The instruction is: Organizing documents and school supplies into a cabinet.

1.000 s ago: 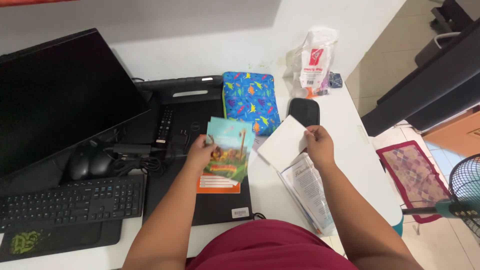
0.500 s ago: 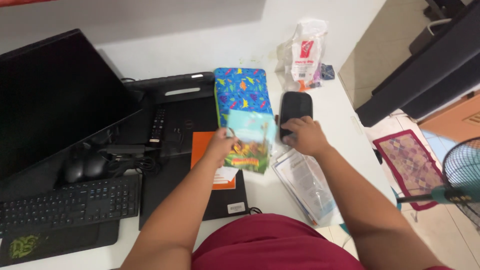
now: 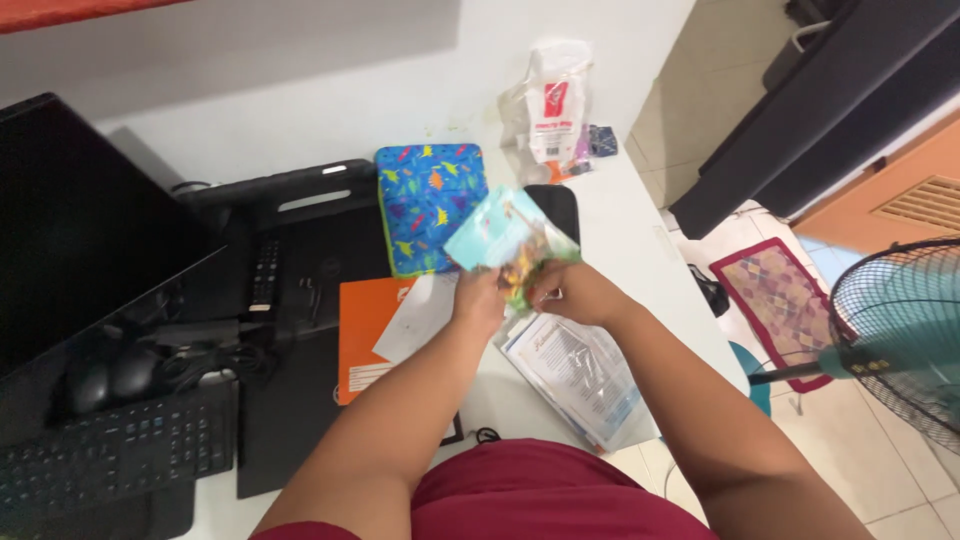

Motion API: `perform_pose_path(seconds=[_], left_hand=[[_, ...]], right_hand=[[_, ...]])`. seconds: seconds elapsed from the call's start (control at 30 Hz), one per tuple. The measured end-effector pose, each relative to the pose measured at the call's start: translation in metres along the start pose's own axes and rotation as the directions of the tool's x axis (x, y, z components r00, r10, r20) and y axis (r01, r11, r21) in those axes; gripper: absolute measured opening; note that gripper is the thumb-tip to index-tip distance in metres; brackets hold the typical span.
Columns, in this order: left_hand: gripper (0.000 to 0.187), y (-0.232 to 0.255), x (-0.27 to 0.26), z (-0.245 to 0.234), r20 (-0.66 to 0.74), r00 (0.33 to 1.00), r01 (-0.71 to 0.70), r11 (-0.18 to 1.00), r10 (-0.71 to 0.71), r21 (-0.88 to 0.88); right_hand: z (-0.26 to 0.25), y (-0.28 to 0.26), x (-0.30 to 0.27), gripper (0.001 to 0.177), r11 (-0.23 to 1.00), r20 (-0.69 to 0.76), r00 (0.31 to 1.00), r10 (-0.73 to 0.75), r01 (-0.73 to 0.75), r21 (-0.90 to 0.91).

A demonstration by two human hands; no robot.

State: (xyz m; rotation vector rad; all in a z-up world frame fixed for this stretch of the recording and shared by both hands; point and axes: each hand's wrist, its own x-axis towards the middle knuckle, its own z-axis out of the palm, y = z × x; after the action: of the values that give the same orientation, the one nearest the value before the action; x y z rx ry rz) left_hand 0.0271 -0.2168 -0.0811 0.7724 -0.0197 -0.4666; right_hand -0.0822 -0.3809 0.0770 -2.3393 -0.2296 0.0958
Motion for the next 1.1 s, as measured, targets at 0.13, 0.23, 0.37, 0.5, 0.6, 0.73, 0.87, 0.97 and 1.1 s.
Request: perform_pose_path(seconds=[0.13, 0.23, 0.37, 0.5, 0.6, 0.73, 0.87, 0.97, 1.1], left_hand=[[0.033, 0.014, -0.029, 0.004, -0.033, 0.998, 0.058, 0.994, -0.055, 0.091], [0.042, 0.038, -0.05, 0.014, -0.154, 0.987, 0.09, 0.961, -0.051, 0.263], [0.045, 0.063, -0.065, 0.044, -0.146, 0.987, 0.136, 0.835, -0.068, 0.533], [0.049, 0.029, -0.047, 0.016, -0.122, 0.984, 0.179, 0.713, -0.132, 0.677], [0.051, 0.027, -0.046, 0.026, -0.159, 0.958, 0.28, 0.65, -0.24, 0.707], [0.043, 0.044, -0.039, 0.036, -0.099, 0.949, 0.28, 0.653, -0.3, 0.704], [0.049, 0.088, -0.051, 0.065, 0.146, 0.989, -0.142, 0.347, 0.014, 0.927], [0.024, 0.102, -0.052, 0.074, 0.435, 0.894, -0.448, 0.168, 0.109, 0.878], [0.014, 0.133, -0.067, 0.104, 0.711, 0.663, -0.741, 0.069, 0.234, 0.668]], right_hand=[[-0.016, 0.009, -0.001, 0.013, 0.996, -0.044, 0.998, -0.04, 0.037, -0.079], [-0.027, 0.009, 0.002, 0.015, 0.961, -0.016, 1.0, -0.017, 0.012, -0.275], [-0.029, 0.009, 0.017, 0.017, 0.952, 0.014, 1.0, 0.007, -0.002, -0.305], [-0.019, 0.0, 0.038, 0.017, 0.997, 0.037, 0.998, -0.06, 0.062, -0.039], [-0.025, -0.006, 0.044, 0.018, 0.999, 0.027, 0.998, -0.053, 0.053, 0.003], [-0.041, -0.007, 0.041, 0.015, 0.997, -0.002, 0.998, -0.065, 0.065, 0.043], [-0.065, -0.027, 0.031, 0.012, 0.995, -0.091, 0.995, -0.041, 0.049, 0.091], [-0.08, -0.049, 0.023, 0.01, 0.994, -0.18, 0.982, -0.051, 0.068, 0.087], [-0.088, -0.07, 0.015, 0.009, 0.995, -0.297, 0.955, -0.019, 0.048, 0.091]])
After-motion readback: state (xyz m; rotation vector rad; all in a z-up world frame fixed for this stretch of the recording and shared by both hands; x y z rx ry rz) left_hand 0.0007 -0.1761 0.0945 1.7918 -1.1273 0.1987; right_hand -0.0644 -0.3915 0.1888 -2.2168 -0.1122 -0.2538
